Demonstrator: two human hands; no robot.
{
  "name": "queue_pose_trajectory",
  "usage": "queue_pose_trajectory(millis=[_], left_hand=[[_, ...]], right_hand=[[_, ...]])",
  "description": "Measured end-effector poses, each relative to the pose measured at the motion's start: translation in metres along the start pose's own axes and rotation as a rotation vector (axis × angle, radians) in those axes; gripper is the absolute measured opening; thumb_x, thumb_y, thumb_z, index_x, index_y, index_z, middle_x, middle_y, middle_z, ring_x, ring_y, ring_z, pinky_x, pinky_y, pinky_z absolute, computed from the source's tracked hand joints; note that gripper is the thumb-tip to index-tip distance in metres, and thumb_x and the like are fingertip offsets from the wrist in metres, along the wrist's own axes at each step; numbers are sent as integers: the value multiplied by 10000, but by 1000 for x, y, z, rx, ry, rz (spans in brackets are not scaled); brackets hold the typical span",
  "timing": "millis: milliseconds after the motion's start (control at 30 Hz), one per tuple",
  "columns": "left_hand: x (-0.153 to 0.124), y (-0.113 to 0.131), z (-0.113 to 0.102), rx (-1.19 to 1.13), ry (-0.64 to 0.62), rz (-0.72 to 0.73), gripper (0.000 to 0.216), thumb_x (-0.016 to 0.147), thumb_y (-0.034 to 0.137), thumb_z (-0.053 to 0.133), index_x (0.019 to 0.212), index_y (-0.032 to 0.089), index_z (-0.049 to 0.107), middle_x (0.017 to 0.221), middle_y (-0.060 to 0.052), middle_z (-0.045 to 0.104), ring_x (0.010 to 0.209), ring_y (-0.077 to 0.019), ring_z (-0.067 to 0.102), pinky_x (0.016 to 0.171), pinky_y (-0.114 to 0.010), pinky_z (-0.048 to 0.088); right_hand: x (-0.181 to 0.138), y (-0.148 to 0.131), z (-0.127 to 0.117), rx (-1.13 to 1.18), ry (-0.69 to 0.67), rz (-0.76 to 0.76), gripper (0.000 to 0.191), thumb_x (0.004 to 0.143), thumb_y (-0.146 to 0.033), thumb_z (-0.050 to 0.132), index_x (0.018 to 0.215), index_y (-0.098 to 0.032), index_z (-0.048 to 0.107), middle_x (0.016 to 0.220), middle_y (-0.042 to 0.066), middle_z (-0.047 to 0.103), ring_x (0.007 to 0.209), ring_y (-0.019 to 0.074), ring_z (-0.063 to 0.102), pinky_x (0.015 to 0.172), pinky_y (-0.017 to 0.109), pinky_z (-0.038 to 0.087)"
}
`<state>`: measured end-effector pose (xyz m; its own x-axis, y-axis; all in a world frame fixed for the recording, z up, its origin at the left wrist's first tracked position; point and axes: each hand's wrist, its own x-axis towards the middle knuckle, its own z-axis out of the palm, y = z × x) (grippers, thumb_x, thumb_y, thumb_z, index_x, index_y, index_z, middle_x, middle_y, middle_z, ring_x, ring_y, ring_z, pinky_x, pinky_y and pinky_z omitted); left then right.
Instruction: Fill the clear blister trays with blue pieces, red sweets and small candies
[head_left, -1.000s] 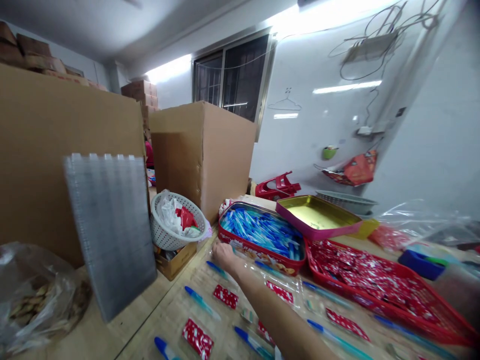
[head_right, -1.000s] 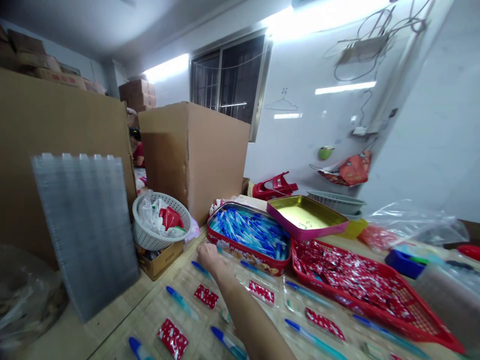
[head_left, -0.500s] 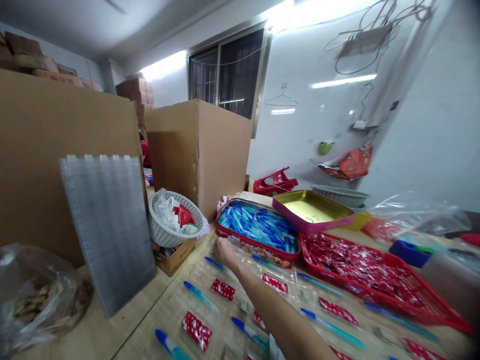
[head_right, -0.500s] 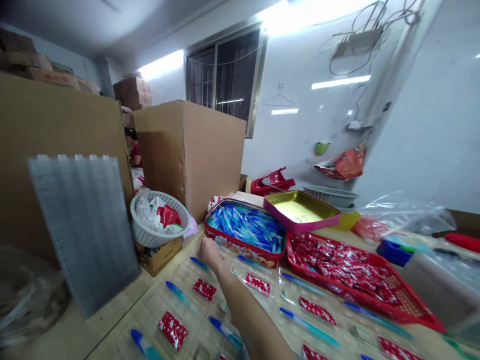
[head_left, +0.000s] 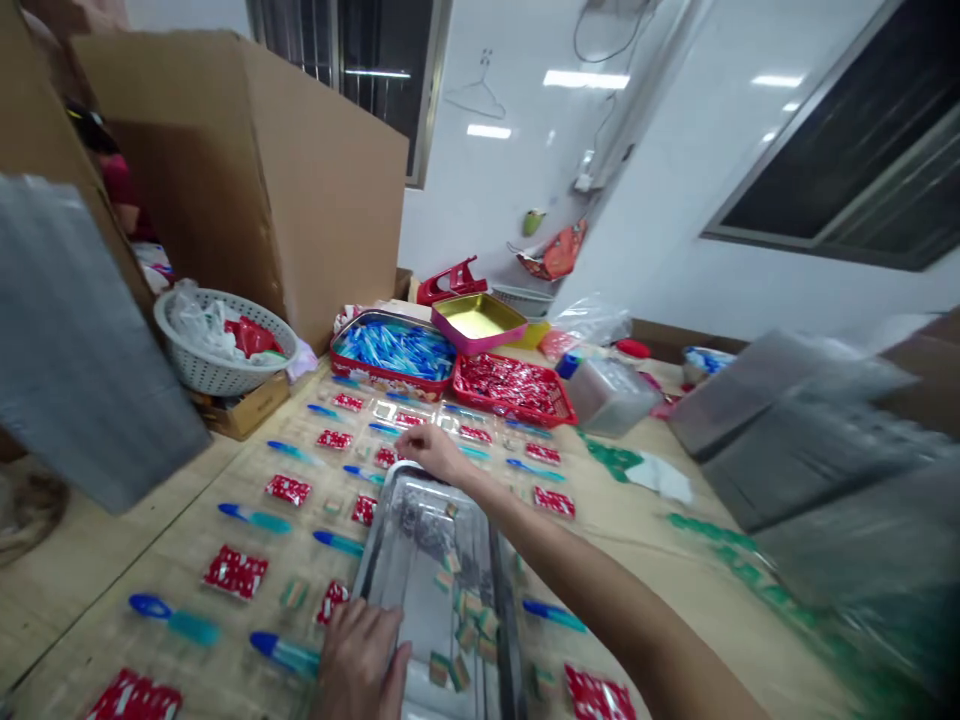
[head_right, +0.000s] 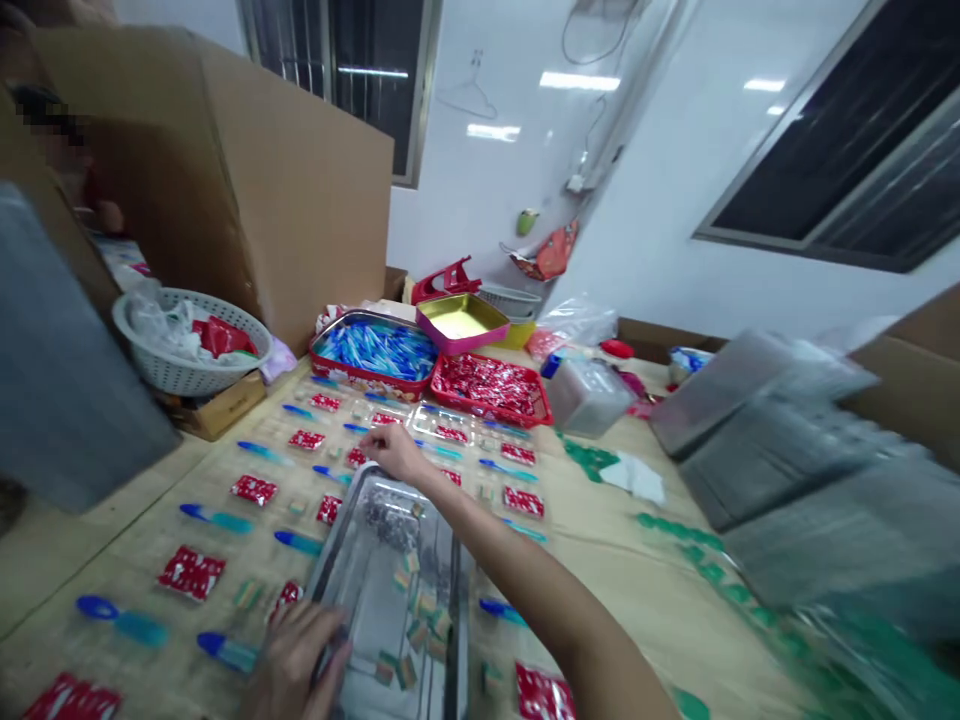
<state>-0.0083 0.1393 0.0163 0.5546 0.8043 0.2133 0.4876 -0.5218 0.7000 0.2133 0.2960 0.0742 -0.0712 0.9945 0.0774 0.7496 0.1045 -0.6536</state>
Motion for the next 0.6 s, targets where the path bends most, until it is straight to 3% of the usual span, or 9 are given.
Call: queue_pose_trajectory(millis=[133, 267, 433, 600], left_hand=[[5, 18, 2, 165, -101, 8, 205, 833, 173, 443, 899, 208, 634, 882, -66, 650, 882, -248, 569, 833, -402, 421], [4, 42, 7, 234, -238, -70, 228, 787, 120, 467, 910, 194, 644, 967, -80, 649, 999, -260, 550, 924, -424, 388], [-3, 47, 20, 262, -321, -96, 392, 790, 78, 464, 1124, 236, 595, 1218, -93, 581, 1184, -265, 475, 1054, -499, 270], [-5, 42, 27, 280, -294, -105, 316, 792, 53, 461, 1028, 207, 604, 1211, -95, 578, 1204, -238, 457, 1065, -468, 254]], right_hand=[[-108, 11, -21, -35, -94, 34, 171, 655, -86, 572, 740, -141, 711, 632, -8, 642, 582, 113, 532, 539, 184, 361], [-174, 20, -19, -92, -168, 84, 172, 664, -99, 589, 762, -167, 713, 706, 12, 678, 646, 135, 577, 585, 197, 374], [-202, 12, -5, -181, -176, 77, 212, 718, -138, 564, 864, -192, 709, 764, 30, 689, 722, 164, 590, 661, 235, 364], [-202, 7, 5, -218, -202, -40, 329, 738, -81, 490, 973, -215, 676, 890, 37, 677, 832, 169, 577, 785, 280, 317]])
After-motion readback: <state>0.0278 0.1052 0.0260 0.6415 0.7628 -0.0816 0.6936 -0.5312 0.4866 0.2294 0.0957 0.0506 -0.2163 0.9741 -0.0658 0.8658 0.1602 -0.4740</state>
